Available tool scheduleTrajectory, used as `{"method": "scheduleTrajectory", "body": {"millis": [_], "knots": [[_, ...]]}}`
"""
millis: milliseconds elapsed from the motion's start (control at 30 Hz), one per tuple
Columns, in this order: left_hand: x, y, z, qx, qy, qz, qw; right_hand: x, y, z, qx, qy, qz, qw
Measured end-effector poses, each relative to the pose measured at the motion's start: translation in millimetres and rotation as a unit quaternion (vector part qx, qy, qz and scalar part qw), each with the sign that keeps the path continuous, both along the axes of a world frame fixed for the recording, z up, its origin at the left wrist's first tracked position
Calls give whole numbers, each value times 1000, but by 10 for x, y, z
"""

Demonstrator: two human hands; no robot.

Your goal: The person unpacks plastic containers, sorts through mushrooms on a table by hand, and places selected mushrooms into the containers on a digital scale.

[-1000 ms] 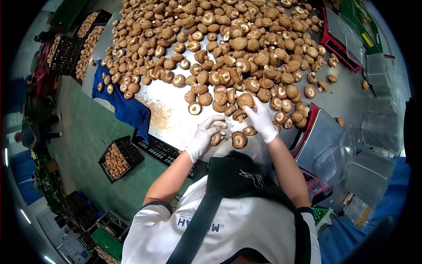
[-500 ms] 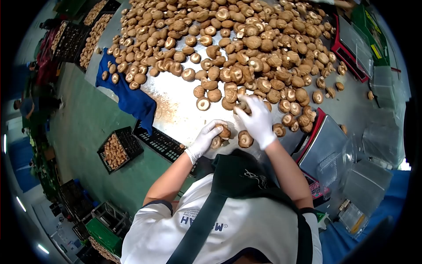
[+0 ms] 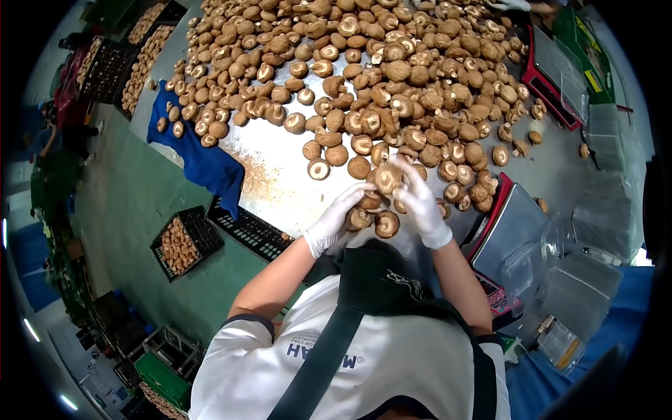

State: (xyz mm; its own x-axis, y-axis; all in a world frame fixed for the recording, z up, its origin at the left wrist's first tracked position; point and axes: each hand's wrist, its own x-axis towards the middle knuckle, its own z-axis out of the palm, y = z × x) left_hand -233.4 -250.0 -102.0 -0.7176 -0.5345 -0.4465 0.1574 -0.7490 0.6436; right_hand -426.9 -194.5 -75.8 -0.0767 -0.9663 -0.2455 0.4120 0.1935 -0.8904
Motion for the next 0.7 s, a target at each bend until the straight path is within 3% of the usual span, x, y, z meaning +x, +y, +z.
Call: {"method": "scheduleTrajectory", "body": {"millis": [33,67,133,167,267,333,400,433,467,533,600,700], "knots": [[-36,35,87,132,-4,-4,991,46,109,-55,-20,45,18,999],[-79,68,163,155,-68,-7,986,98,205,-95,-41,90,37,994],[-13,116,-106,189,-80,-132,970,232,406,-98,-41,212,39,976],[-9,182,-119,202,-50,-111,972,309,456,-98,-36,185,0,982],[8,439,-277,222,-46,-70,971,353,562,-42,-69,312,-33,947],[33,570,-303,237,-27,-18,971,351,536,-48,-62,322,-62,943],[49,542,-16,229,-15,-2,973,317,454,-65,-59,333,-91,937],[158,556,-213,270,6,-15,963,204,440,-193,26,395,-118,911],[226,489,-141,232,44,-7,972,35,353,-183,95,428,-68,896],[381,272,54,155,117,9,981,-106,113,-211,-30,608,-54,791],[594,103,-29,191,140,10,972,43,-172,-81,-129,644,-85,750],[666,-140,57,220,272,61,935,388,-452,-111,-105,671,55,732]]}}
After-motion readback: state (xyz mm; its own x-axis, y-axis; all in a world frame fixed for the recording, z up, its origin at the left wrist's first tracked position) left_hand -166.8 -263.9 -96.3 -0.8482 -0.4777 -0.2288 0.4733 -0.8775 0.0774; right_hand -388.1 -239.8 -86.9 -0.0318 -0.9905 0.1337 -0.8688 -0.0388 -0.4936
